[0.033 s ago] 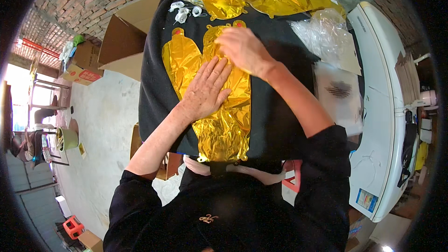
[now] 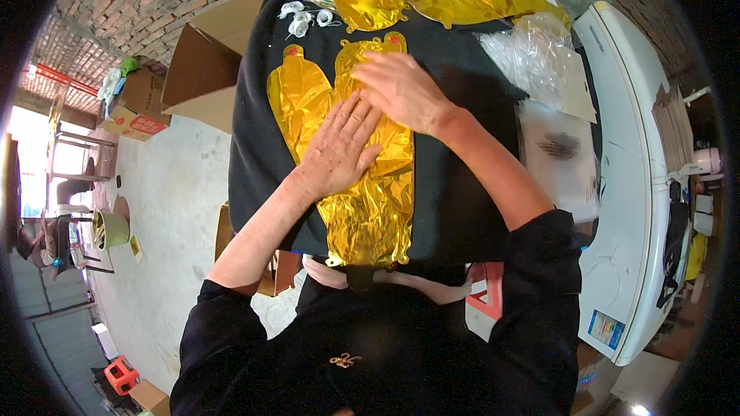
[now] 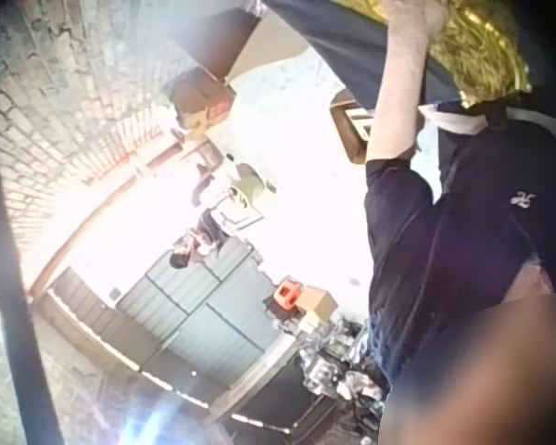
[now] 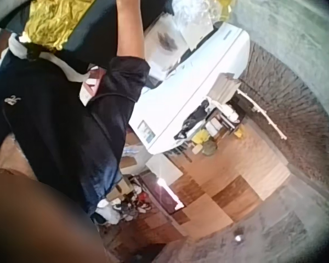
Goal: The person flattens and folds a foil balloon on a work table by hand.
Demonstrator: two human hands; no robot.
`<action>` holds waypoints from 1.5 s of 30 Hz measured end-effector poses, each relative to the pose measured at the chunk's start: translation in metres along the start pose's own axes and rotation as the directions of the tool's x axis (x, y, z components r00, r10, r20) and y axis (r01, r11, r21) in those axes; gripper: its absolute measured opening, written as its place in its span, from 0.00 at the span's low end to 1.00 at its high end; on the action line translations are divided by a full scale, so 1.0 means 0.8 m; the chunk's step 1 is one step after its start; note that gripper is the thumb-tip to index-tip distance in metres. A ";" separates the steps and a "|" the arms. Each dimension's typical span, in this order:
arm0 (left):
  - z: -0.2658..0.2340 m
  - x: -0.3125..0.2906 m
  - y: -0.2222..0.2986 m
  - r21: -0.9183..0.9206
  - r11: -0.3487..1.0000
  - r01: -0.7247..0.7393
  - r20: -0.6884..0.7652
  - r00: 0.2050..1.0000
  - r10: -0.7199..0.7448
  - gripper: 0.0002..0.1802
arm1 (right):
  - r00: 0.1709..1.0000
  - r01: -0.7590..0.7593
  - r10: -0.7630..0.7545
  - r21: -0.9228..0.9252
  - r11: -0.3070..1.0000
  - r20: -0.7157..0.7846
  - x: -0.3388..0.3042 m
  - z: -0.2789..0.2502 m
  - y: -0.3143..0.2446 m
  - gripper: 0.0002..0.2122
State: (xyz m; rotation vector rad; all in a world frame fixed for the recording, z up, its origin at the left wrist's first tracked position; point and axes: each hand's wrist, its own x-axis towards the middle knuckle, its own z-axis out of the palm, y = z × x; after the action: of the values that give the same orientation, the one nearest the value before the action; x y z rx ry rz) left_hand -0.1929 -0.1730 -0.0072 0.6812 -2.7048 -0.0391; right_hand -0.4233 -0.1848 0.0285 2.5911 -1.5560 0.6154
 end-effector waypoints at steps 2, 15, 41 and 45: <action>-0.001 -0.001 0.002 0.047 0.999 -0.002 0.078 0.997 -0.002 0.37 | 0.963 -0.015 0.042 -0.100 0.995 0.267 -0.030 0.007 -0.013 0.29; 0.006 0.000 -0.003 0.052 0.998 -0.034 -0.016 0.999 0.035 0.36 | 0.997 -0.045 0.056 -0.206 0.977 0.045 -0.114 -0.024 -0.095 0.33; 0.003 -0.003 -0.002 0.092 0.995 -0.039 0.005 0.999 0.039 0.35 | 0.959 -0.243 0.282 0.456 0.856 -0.019 -0.146 -0.064 -0.164 0.28; 0.014 0.001 -0.004 0.032 0.999 -0.044 -0.046 0.998 0.045 0.35 | 0.929 -0.279 0.366 0.539 0.795 -0.059 -0.086 -0.017 -0.114 0.25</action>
State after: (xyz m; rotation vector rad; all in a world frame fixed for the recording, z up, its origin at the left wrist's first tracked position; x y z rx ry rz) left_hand -0.1958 -0.1767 -0.0176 0.6230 -2.6795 0.0296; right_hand -0.3776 -0.0790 0.0297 2.5143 -2.0279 1.4294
